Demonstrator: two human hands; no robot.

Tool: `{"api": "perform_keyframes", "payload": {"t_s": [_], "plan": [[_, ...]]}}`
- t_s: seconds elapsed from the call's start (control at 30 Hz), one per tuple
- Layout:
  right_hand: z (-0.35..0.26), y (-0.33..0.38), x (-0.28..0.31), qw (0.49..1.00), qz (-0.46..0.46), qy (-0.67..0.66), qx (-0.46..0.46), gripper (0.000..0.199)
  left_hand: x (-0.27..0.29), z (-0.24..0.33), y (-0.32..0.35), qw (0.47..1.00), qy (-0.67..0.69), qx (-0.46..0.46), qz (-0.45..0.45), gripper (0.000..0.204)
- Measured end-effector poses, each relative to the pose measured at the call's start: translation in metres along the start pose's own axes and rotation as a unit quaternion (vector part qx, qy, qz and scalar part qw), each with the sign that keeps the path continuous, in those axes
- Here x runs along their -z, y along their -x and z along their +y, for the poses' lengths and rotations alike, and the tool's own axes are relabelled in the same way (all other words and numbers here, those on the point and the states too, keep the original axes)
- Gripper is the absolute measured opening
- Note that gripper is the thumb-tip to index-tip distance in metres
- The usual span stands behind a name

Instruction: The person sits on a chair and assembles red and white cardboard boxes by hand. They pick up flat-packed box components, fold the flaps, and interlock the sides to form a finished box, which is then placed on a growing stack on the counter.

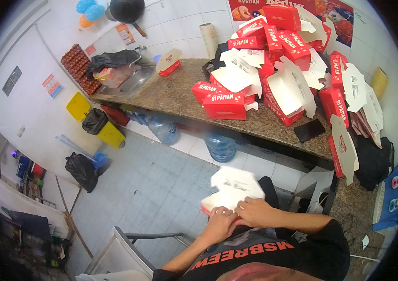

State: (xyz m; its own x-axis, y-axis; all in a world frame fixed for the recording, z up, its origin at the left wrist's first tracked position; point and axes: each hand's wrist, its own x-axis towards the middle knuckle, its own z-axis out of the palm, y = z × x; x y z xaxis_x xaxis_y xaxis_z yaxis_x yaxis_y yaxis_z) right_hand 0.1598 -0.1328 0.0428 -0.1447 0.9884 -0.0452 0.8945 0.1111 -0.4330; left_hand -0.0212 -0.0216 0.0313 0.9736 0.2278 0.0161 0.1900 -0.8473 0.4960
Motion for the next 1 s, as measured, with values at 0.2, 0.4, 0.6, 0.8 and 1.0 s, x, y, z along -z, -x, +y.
{"api": "perform_keyframes", "payload": {"t_s": [0.2,0.4,0.6,0.8,1.0], "plan": [[0.023,-0.011,-0.017,0.919,0.197,-0.315,-0.133,0.021,-0.005,0.005,-0.009,0.947,-0.037,0.093,0.304,0.076],[0.0,-0.031,-0.013,0.76,0.248,-0.598,-0.063,0.015,-0.036,-0.008,-0.027,0.903,0.254,0.133,0.321,0.069],[0.013,-0.029,0.017,0.876,0.298,-0.376,-0.056,0.014,-0.026,-0.017,-0.027,0.917,0.175,0.073,0.35,0.067],[-0.003,-0.039,-0.005,0.686,0.214,-0.684,-0.124,0.021,-0.013,-0.007,-0.033,0.915,0.198,0.096,0.338,0.068],[0.016,-0.039,0.082,0.778,0.291,-0.556,-0.024,0.034,-0.002,0.001,-0.037,0.913,0.154,0.042,0.375,0.066]]}}
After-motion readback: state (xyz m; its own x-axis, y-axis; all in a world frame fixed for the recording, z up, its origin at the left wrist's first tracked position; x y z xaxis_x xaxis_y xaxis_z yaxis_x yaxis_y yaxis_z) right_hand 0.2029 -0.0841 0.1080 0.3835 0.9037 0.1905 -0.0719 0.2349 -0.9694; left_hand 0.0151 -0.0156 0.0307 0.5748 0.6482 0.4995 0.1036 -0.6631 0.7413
